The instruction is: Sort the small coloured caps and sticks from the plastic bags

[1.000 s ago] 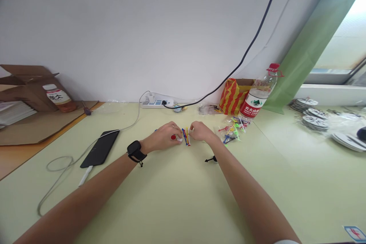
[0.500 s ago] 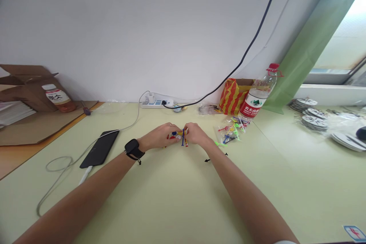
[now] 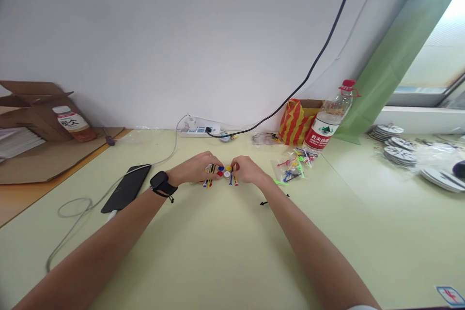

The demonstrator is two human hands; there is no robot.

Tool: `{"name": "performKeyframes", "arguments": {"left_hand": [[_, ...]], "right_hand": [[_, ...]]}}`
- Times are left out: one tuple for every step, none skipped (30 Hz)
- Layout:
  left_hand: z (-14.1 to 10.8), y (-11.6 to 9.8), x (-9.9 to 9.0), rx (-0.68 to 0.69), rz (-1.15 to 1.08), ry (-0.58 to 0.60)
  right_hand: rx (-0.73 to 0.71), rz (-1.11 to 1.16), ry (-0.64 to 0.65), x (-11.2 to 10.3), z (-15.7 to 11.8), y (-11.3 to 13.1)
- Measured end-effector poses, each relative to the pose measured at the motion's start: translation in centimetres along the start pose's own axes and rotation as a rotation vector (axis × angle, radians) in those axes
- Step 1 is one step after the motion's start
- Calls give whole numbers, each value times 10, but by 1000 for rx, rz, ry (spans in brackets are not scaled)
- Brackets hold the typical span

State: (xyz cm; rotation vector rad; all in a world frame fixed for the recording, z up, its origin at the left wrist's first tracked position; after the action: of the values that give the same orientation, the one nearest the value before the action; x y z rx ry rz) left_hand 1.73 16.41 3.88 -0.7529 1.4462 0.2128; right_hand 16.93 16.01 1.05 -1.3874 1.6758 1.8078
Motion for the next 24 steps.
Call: {"name": "performKeyframes", "arguments": {"left_hand": [[0,0,0,0,2,0],[1,1,1,1,6,0],[1,1,1,2,9,0],[1,1,1,2,9,-2],[0,1,0,3,5,-5],[0,1,0,3,-2,-10],[0,1,0,5,-11,-17],[0,2,-1,7,-20,-24],[-1,2,-1,7,-28,-30],[-1,2,-2,4,-34,-34],[-1,2,-2,0,-36,-39],[-2,2,-3,-5,-37,-43],[-2,2,-4,-10,-35,-47],[-2,2,-5,-15,-31,-52],[-3,2,-6,-21,-26,-55],[-3,1,-8,-25,-21,-58],[-4,1,-10,-26,-17,-62],[-4,0,-12,-24,-15,-66],[-5,-2,-14,-16,-14,-72],[-5,-3,-16,-7,-14,-79],[-6,-5,-18,4,-16,-85],[-7,-6,-19,12,-17,-90],[-7,-7,-20,16,-16,-91],[-7,-7,-21,14,-12,-90]], "right_hand": [[-6,-2,3,0,0,1],[-10,-3,5,0,-1,1],[-13,-4,8,0,-1,2],[-15,-4,10,0,-1,2],[-17,-4,11,0,-1,3],[-18,-2,12,0,-1,3],[-18,-1,13,1,-1,4],[-18,0,12,2,-1,4],[-17,1,10,2,-1,5],[-16,2,8,2,-1,6],[-17,2,7,1,-2,7],[-20,3,8,-2,-3,8],[-26,4,7,-7,-6,8],[-34,5,10,-14,-10,8],[-43,9,19,-22,-15,6],[-49,12,26,-32,-21,2],[-54,21,63,-40,-28,-2],[-40,30,102,-49,-36,-9],[-10,30,138,-57,-43,-18],[39,25,168,-63,-50,-28],[107,18,200,-68,-56,-38],[176,6,246,-69,-61,-48],[245,-11,292,-67,-65,-57],[304,-30,337,-65,-67,-64]]}}
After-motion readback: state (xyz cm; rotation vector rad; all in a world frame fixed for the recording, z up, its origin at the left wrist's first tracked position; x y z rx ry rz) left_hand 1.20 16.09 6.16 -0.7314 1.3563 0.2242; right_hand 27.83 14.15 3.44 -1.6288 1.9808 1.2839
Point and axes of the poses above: each hand's wrist, its own z-axis towards the middle knuckle, its own x-axis out of the palm, y = z × x, the point moved 8 cm from there along z, towards the middle knuckle, and after that the axes turned 12 degrees about y, right-handed, at the moved point
